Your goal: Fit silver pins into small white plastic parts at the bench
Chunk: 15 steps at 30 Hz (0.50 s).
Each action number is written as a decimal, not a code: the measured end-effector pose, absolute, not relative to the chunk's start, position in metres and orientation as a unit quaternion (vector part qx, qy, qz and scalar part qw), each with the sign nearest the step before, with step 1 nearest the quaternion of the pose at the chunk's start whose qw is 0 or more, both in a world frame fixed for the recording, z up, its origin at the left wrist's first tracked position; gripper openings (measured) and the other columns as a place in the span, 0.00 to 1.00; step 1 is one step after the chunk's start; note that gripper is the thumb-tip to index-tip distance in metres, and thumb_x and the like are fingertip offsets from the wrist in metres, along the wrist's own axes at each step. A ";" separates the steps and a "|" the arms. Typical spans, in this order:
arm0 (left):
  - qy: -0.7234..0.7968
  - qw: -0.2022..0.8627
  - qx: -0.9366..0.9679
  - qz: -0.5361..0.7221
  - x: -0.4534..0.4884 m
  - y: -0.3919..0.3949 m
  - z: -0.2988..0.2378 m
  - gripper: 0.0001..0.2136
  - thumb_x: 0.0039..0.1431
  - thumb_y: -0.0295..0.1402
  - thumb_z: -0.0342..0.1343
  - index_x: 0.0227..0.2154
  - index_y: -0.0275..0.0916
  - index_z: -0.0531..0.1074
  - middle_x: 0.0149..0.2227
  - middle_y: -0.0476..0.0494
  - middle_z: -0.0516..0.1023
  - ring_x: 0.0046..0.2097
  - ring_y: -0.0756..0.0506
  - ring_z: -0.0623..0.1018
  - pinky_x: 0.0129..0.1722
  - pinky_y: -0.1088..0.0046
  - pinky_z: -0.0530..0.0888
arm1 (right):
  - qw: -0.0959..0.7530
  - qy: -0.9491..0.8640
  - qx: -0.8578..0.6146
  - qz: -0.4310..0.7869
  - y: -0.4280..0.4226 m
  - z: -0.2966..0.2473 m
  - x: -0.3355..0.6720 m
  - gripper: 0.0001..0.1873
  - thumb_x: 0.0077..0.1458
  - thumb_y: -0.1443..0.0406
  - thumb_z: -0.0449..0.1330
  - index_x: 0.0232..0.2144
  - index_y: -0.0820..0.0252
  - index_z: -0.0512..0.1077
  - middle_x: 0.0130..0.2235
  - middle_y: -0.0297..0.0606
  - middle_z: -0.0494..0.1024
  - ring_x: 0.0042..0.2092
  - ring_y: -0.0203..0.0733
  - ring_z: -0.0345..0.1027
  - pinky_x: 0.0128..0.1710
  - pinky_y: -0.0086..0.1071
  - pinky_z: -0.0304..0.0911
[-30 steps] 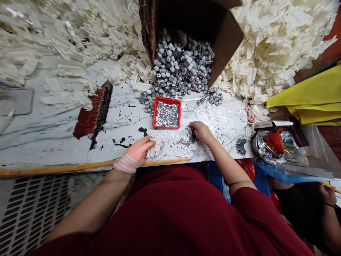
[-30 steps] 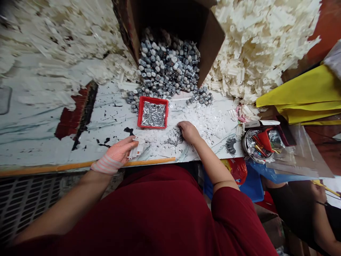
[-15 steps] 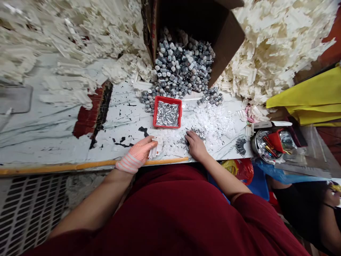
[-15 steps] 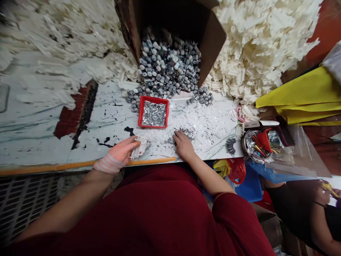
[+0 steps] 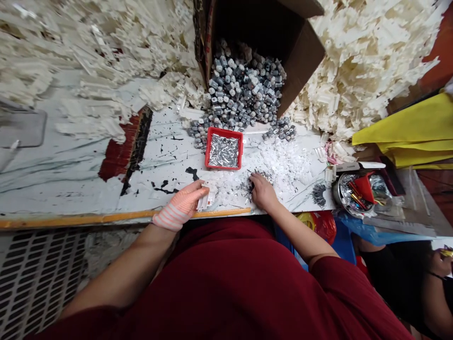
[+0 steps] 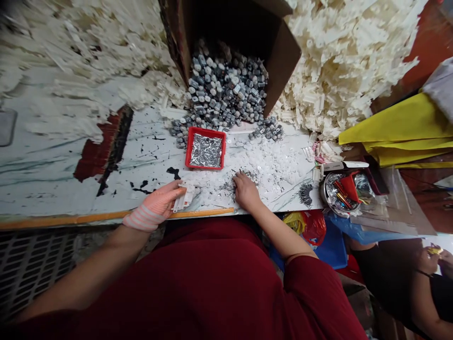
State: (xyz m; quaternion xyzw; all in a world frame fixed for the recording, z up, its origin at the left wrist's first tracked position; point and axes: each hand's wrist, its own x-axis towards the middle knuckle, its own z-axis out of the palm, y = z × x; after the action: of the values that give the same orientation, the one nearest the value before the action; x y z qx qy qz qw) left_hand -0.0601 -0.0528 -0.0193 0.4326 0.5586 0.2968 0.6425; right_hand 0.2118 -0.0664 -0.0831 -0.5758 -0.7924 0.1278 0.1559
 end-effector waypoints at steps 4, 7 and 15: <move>0.524 0.700 0.358 0.327 -0.062 -0.054 -0.016 0.12 0.43 0.41 0.58 0.29 0.40 0.68 0.23 0.50 0.66 0.32 0.46 0.70 0.29 0.75 0.68 | 0.143 -0.817 -0.537 0.154 -0.078 -0.083 0.197 0.22 0.54 0.74 0.50 0.51 0.66 0.69 0.55 0.51 0.70 0.59 0.47 0.61 0.60 0.45 0.58; 0.524 0.700 0.358 0.327 -0.060 -0.054 -0.019 0.10 0.43 0.39 0.58 0.28 0.40 0.68 0.22 0.51 0.65 0.32 0.46 0.70 0.29 0.75 0.67 | 0.129 -0.813 -0.550 0.141 -0.057 -0.082 0.195 0.23 0.55 0.74 0.50 0.53 0.67 0.68 0.57 0.53 0.68 0.61 0.47 0.59 0.61 0.45 0.58; 0.513 0.703 0.362 0.335 -0.062 -0.054 -0.034 0.12 0.46 0.40 0.60 0.31 0.40 0.70 0.25 0.50 0.68 0.29 0.47 0.68 0.27 0.75 0.66 | 0.098 -0.854 -0.497 0.114 -0.079 -0.080 0.202 0.21 0.54 0.73 0.51 0.50 0.66 0.70 0.54 0.52 0.70 0.59 0.50 0.60 0.59 0.47 0.59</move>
State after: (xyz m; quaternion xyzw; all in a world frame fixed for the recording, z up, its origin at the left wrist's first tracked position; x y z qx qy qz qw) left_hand -0.0623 -0.0542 -0.0336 0.3619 0.5126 0.3354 0.7027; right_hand 0.2018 -0.0786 -0.0803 -0.4975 -0.8543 0.1145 0.0979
